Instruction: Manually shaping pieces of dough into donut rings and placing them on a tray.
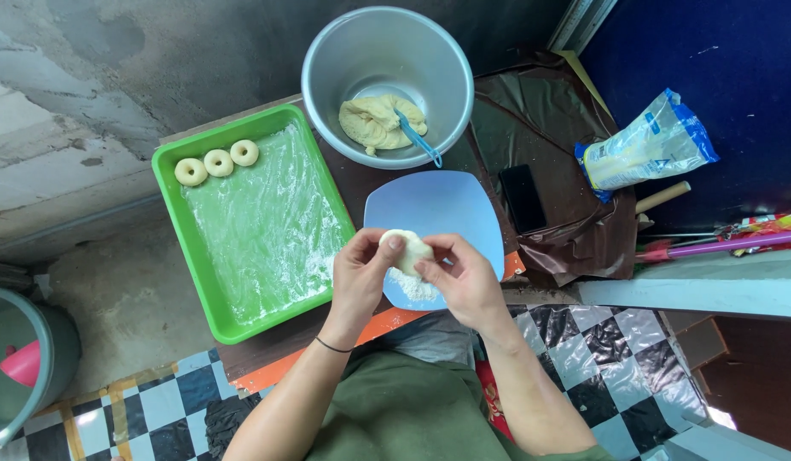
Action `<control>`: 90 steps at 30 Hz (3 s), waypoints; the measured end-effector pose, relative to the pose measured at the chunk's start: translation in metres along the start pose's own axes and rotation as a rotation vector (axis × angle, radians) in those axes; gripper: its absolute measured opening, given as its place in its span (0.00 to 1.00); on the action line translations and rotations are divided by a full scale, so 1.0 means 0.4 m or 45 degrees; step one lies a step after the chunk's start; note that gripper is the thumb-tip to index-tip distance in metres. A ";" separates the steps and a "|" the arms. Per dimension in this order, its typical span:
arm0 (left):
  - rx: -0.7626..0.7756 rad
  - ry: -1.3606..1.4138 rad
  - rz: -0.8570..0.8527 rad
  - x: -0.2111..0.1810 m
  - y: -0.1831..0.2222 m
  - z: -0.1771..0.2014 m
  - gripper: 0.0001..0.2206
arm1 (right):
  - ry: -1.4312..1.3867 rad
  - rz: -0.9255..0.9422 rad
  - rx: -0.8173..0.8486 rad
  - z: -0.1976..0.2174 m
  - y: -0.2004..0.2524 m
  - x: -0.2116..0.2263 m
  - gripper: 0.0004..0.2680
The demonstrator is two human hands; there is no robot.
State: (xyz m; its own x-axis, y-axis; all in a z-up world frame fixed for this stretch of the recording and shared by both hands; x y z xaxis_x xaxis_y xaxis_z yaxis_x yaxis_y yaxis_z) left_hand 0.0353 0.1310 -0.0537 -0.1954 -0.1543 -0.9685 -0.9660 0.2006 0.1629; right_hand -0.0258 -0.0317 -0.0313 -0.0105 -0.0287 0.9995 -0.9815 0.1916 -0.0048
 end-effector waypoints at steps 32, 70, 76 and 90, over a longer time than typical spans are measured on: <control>0.385 0.086 0.183 -0.035 0.015 -0.040 0.17 | 0.072 -0.092 -0.079 0.030 -0.015 -0.026 0.10; 0.114 -0.243 -0.020 0.016 -0.013 -0.034 0.13 | 0.181 -0.001 -0.112 -0.003 -0.013 -0.037 0.09; -0.005 -0.170 -0.049 0.012 -0.030 -0.023 0.12 | 0.025 -0.120 -0.042 -0.016 0.014 -0.064 0.13; 0.089 -0.300 -0.072 -0.004 -0.029 -0.029 0.12 | 0.124 -0.122 -0.164 -0.015 0.011 -0.042 0.10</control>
State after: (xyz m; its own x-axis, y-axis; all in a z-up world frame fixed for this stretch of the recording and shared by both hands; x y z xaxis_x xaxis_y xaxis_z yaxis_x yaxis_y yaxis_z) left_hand 0.0448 0.1176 -0.0520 -0.0886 0.0613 -0.9942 -0.9587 0.2656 0.1018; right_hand -0.0288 -0.0246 -0.0479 0.1068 0.0410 0.9934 -0.9444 0.3167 0.0885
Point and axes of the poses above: each hand's wrist, its own y-axis away from the middle knuckle, its own z-axis out of the back of the hand, x = y × z, the point moved 1 cm from there along -y, towards the middle knuckle
